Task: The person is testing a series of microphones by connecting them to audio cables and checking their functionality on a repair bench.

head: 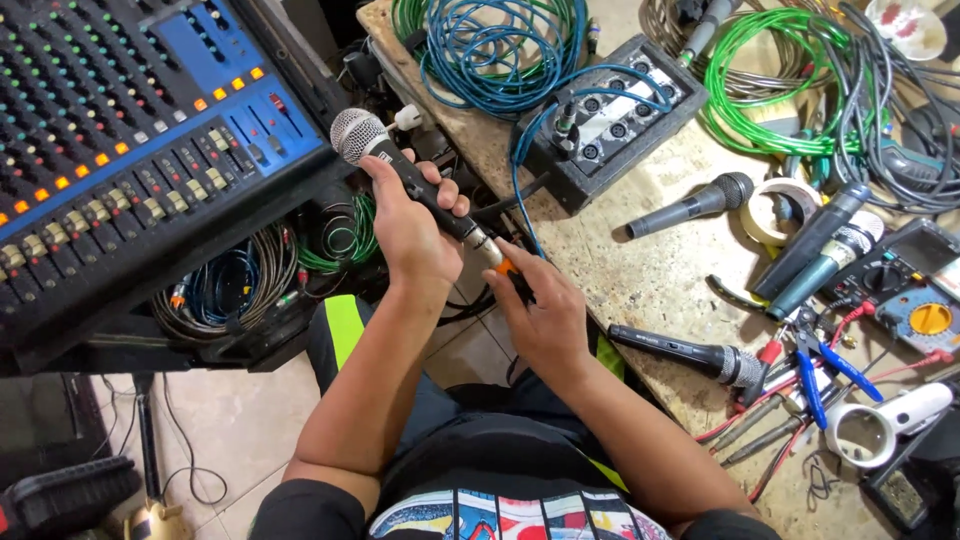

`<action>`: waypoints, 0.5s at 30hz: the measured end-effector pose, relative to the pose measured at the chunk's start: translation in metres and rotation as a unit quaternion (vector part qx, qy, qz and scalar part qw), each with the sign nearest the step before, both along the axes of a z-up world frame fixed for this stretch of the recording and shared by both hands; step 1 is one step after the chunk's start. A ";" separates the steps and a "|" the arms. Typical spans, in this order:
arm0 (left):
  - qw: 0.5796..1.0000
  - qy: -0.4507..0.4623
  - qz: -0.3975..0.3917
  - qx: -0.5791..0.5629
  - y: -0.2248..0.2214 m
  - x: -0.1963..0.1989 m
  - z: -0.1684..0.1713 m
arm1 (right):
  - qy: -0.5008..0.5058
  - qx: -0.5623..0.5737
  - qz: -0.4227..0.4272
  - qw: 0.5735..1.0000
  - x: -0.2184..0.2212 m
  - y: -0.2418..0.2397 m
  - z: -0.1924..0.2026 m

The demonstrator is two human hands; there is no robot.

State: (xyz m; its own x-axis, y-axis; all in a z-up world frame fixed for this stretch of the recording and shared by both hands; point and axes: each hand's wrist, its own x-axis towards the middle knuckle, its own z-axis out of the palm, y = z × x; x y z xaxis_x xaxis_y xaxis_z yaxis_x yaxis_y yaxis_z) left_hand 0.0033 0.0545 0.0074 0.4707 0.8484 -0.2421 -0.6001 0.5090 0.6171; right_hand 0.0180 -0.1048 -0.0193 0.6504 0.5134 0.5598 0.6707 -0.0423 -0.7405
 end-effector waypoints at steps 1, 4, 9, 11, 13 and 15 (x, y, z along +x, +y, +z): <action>1.000 0.001 0.003 -0.001 0.001 -0.001 -0.003 | 0.001 -0.001 0.003 1.000 -0.001 0.002 -0.002; 1.000 0.018 0.019 0.007 0.003 -0.005 -0.006 | -0.052 -0.006 -0.009 0.999 -0.002 0.007 -0.006; 0.998 0.055 0.026 0.022 -0.002 -0.012 -0.001 | -0.270 -0.053 -0.036 0.961 0.002 0.002 -0.021; 0.998 0.051 0.032 0.023 -0.005 -0.014 0.000 | -0.230 -0.045 -0.018 0.972 -0.001 0.003 -0.013; 0.998 0.047 0.040 0.025 -0.007 -0.017 0.002 | -0.190 -0.035 -0.001 0.981 -0.006 0.004 -0.008; 0.998 0.039 0.040 0.036 -0.011 -0.019 0.003 | -0.126 -0.020 0.016 0.992 -0.012 0.004 -0.005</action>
